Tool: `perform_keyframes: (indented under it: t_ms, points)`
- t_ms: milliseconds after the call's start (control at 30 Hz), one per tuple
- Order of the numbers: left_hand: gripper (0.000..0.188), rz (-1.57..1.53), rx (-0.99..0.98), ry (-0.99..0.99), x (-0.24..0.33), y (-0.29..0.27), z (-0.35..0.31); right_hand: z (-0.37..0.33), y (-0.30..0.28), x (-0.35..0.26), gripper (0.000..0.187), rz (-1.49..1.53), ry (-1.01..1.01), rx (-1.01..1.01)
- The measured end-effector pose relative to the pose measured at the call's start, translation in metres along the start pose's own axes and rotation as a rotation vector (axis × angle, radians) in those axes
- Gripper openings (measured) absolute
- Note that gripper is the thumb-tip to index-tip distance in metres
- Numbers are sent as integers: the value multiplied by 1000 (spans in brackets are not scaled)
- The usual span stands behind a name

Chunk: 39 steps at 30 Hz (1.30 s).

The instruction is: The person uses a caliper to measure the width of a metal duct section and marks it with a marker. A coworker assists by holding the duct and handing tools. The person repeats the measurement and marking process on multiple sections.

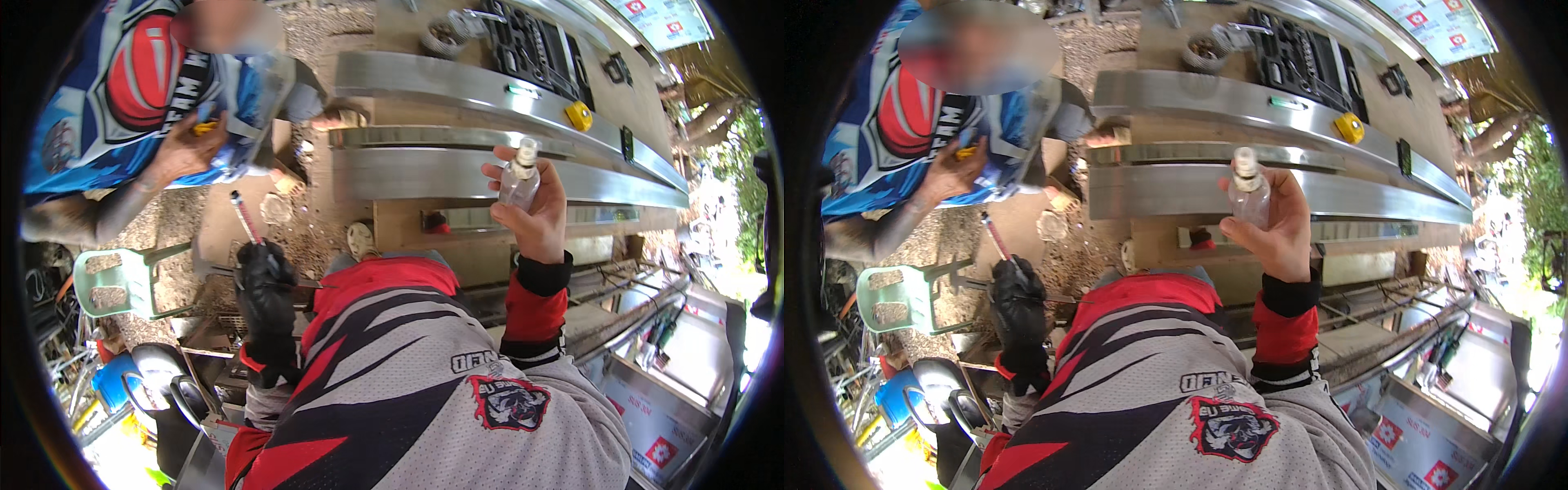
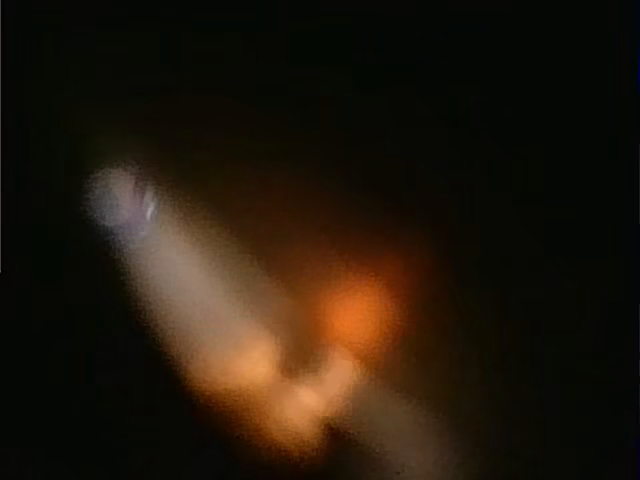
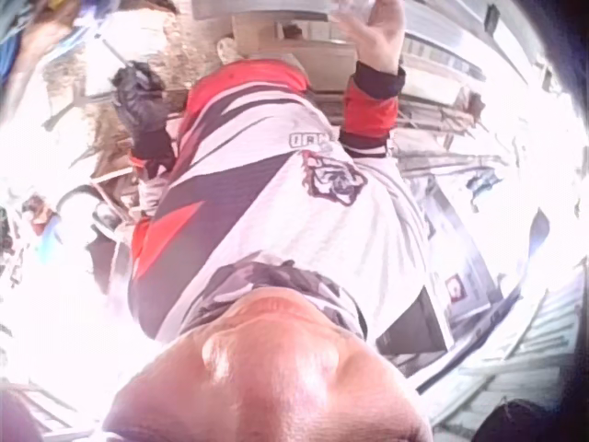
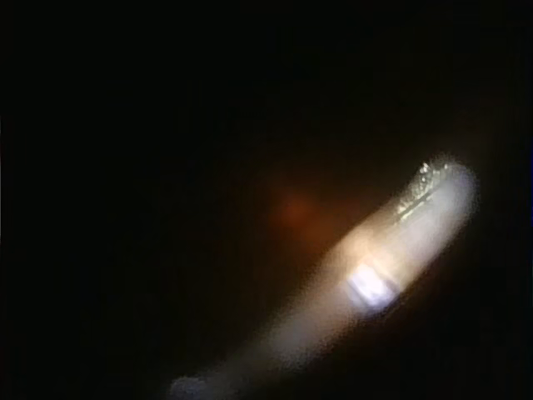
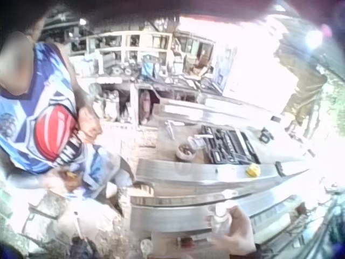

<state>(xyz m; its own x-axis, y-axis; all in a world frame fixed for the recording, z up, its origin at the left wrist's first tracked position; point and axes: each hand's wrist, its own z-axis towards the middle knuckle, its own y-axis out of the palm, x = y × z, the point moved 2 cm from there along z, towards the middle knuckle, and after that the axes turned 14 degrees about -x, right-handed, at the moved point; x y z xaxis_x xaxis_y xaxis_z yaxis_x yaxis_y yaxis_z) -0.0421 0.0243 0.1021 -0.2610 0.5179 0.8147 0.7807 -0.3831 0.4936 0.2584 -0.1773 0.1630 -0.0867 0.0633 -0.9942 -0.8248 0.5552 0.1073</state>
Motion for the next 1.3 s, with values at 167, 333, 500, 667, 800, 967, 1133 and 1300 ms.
perform_keyframes:
  t_ms: [167,333,500,667,800,967,1133,1300]
  points:
    - [19,82,-33,-38,-6,0,7,-18,-31,17,61,-165,30,100]
    - [19,145,-45,-66,-5,5,12,-21,-53,51,79,-306,104,163]
    - [18,115,-14,-42,-8,1,11,-24,-68,92,79,-395,187,149]
    - [17,92,-141,-76,-10,-14,8,-14,-75,112,92,-835,276,-39]
    - [16,22,-123,-102,-13,-18,4,-7,-74,122,87,-1007,334,-51]
    - [23,92,17,-78,-15,-15,1,-4,-66,129,80,-1241,421,-28]
    - [23,94,28,-89,-12,-18,-1,-3,-61,132,76,-1320,494,-33]
    - [23,119,45,-64,-14,-20,-1,-2,-58,136,73,-1369,573,-16]
